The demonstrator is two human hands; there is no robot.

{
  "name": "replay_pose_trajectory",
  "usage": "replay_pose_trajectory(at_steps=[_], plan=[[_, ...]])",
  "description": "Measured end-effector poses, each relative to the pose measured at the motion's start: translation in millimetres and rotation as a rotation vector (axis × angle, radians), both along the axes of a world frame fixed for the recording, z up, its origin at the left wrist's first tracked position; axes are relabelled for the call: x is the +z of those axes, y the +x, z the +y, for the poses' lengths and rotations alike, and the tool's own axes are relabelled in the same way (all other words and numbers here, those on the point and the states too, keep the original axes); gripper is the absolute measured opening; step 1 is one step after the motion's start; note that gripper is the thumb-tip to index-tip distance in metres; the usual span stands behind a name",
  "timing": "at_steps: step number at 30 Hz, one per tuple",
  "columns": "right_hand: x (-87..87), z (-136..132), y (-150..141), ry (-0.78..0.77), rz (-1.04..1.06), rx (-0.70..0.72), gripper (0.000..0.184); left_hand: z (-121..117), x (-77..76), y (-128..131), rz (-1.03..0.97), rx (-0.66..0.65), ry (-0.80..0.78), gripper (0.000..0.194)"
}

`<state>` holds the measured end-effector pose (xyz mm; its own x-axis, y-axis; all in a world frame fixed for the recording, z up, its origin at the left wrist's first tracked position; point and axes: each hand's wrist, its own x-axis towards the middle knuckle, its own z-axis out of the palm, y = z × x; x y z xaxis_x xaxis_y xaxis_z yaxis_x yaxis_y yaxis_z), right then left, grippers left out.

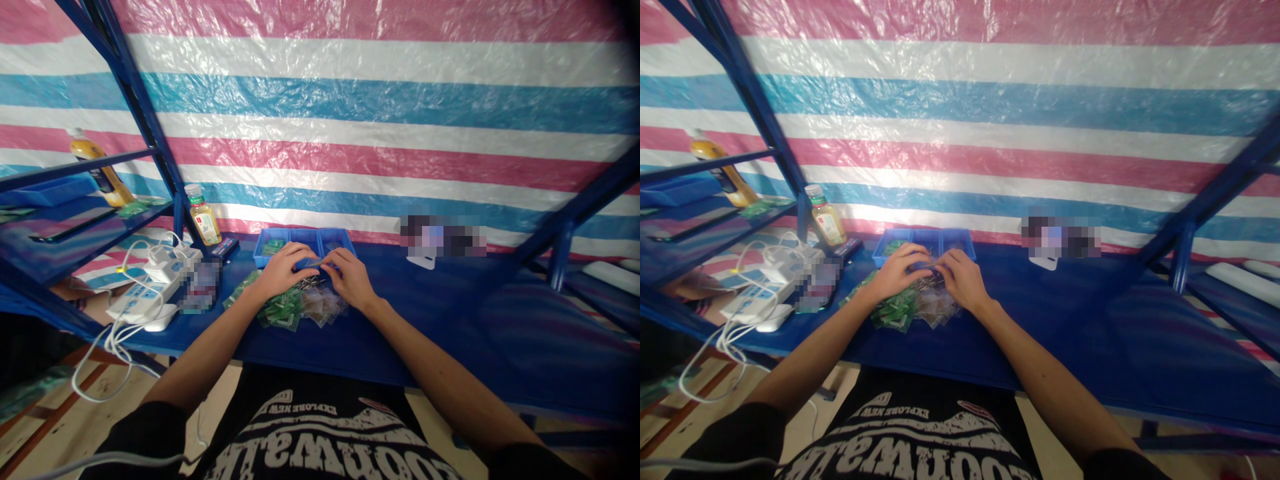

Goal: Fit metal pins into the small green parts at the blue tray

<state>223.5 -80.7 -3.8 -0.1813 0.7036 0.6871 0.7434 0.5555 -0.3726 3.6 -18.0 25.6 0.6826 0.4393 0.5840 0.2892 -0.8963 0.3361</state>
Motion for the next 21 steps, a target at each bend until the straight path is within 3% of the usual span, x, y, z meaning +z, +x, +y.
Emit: replay_pose_trajectory(at_steps=[8,21], plan=[[4.4,-5.9,-5.7,-0.056,-0.048,0.086,0.019,5.8,-1.7,-1.5,0.06,-0.016,0.049,0.028],[0.9,-3.0,-4.3,-0.019,-0.05,0.065,0.016,4.8,-2.7,0.3,0.045,-0.051,0.055,0.023]])
